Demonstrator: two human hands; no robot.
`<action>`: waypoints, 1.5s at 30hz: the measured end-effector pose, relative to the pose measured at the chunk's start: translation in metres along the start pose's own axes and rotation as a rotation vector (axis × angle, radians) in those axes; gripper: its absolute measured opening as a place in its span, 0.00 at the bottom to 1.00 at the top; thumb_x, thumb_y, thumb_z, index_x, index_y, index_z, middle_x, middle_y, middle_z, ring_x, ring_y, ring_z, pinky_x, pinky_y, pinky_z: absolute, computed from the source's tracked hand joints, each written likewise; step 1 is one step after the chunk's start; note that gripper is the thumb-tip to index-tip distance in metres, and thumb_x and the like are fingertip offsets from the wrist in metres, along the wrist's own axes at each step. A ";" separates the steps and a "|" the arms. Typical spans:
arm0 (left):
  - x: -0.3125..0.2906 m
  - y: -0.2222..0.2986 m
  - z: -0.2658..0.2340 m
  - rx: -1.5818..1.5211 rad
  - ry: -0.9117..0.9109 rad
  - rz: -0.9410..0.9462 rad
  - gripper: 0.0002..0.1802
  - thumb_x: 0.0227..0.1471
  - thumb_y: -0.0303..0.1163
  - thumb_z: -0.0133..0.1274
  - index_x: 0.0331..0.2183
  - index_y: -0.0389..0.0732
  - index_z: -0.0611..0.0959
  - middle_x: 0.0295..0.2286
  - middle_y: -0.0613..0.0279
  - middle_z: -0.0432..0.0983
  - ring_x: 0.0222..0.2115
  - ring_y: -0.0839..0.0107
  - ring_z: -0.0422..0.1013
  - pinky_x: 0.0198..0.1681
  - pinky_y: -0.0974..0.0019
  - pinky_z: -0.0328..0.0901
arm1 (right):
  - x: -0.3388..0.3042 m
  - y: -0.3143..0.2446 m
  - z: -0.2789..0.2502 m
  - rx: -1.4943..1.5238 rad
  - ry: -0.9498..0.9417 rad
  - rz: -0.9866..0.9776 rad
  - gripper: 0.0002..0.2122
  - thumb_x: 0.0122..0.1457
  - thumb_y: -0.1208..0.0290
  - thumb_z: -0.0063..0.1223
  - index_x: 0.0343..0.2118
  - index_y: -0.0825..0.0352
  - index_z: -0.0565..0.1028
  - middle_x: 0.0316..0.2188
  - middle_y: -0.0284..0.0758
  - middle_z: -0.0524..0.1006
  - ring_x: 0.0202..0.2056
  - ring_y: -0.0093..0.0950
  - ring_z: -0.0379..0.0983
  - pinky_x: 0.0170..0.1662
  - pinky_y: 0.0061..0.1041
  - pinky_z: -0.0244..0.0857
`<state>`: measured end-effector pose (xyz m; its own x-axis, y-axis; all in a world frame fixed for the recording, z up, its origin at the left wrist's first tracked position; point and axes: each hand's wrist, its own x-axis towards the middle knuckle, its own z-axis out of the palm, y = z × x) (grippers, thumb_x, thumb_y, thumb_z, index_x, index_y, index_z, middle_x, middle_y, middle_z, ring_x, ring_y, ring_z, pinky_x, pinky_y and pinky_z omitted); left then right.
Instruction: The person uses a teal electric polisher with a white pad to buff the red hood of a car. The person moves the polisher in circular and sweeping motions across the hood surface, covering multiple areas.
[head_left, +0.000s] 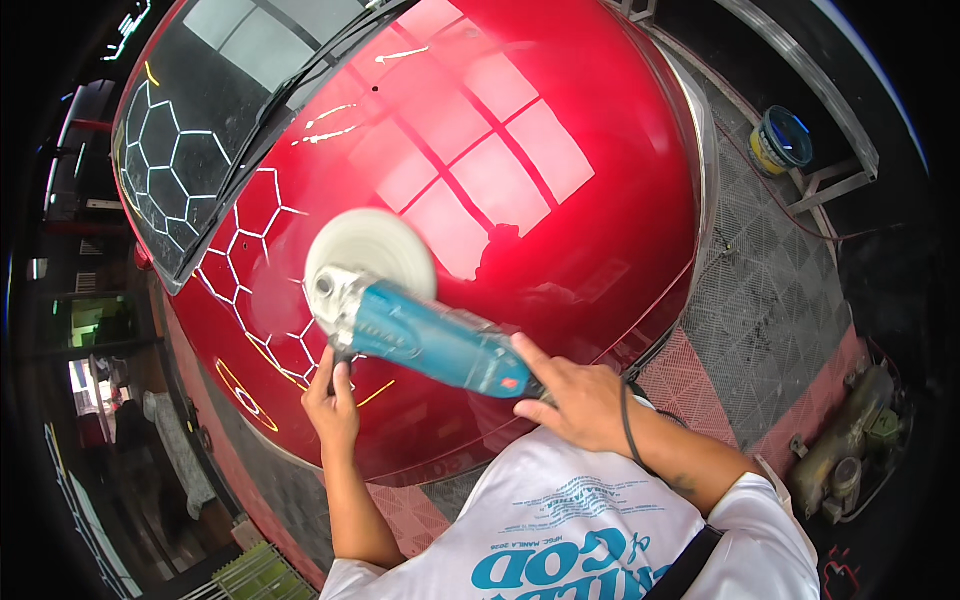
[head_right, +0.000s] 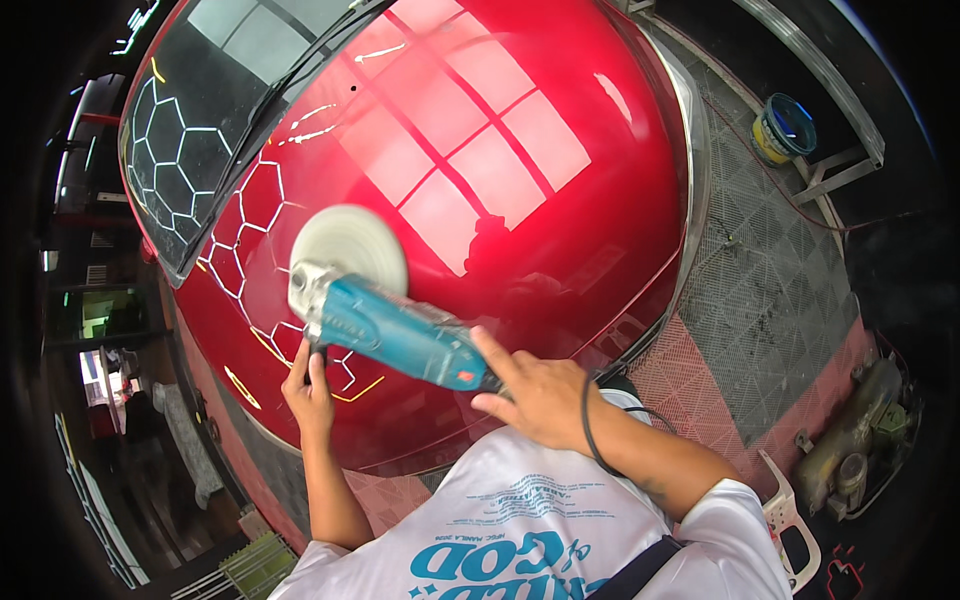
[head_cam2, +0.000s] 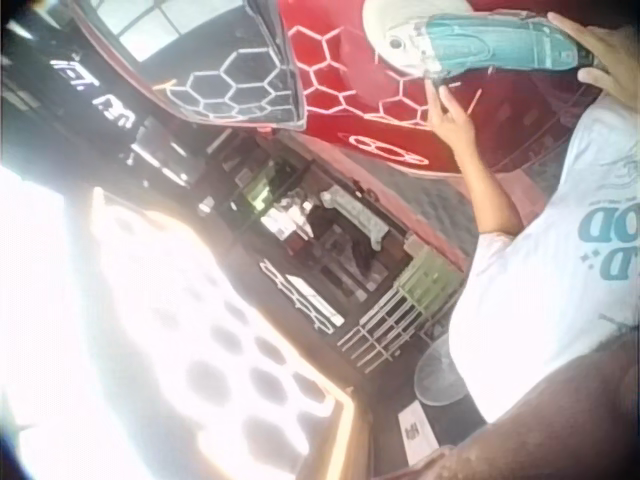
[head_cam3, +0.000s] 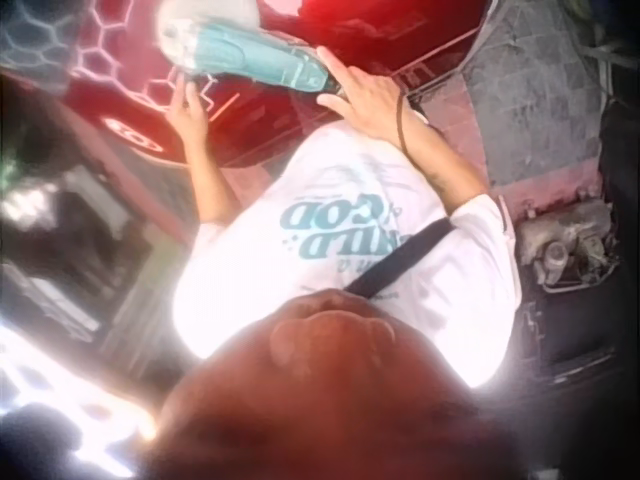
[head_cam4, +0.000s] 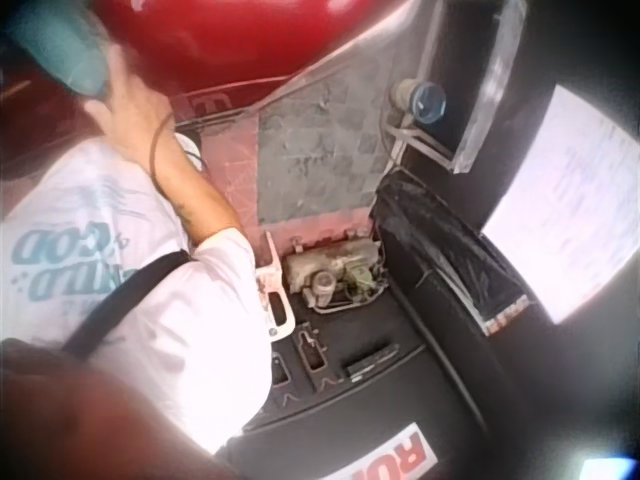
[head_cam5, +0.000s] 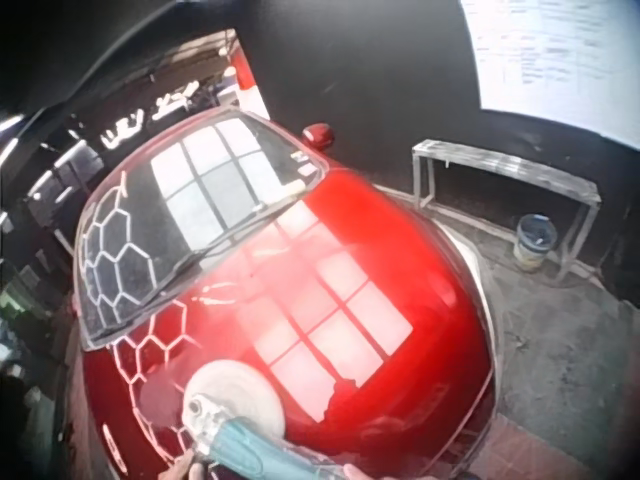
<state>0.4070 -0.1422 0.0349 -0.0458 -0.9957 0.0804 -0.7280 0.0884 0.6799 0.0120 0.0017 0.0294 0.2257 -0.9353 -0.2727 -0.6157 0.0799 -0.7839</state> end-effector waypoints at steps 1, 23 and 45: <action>0.011 0.012 0.016 0.001 -0.002 0.082 0.22 0.73 0.30 0.61 0.63 0.29 0.86 0.44 0.47 0.93 0.41 0.68 0.87 0.47 0.65 0.79 | -0.005 0.001 -0.009 -0.018 0.032 0.074 0.46 0.72 0.42 0.60 0.84 0.59 0.52 0.52 0.54 0.85 0.46 0.56 0.86 0.49 0.53 0.80; 0.144 0.271 0.137 0.326 -0.397 0.418 0.20 0.69 0.44 0.66 0.56 0.46 0.94 0.41 0.45 0.92 0.33 0.57 0.85 0.42 0.56 0.77 | -0.057 0.084 -0.064 0.763 0.365 0.362 0.36 0.79 0.54 0.56 0.82 0.64 0.58 0.47 0.39 0.82 0.35 0.24 0.80 0.39 0.29 0.77; -0.080 0.005 0.011 0.012 -0.083 -0.069 0.25 0.79 0.44 0.52 0.55 0.30 0.88 0.21 0.69 0.76 0.20 0.81 0.69 0.24 0.69 0.62 | -0.036 0.038 0.000 0.189 -0.149 0.064 0.43 0.72 0.36 0.57 0.82 0.55 0.61 0.52 0.51 0.87 0.53 0.55 0.86 0.58 0.54 0.77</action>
<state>0.3995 -0.0625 0.0244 -0.0517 -0.9983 -0.0274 -0.7394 0.0198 0.6730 -0.0201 0.0379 0.0092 0.3083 -0.8660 -0.3936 -0.4834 0.2137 -0.8489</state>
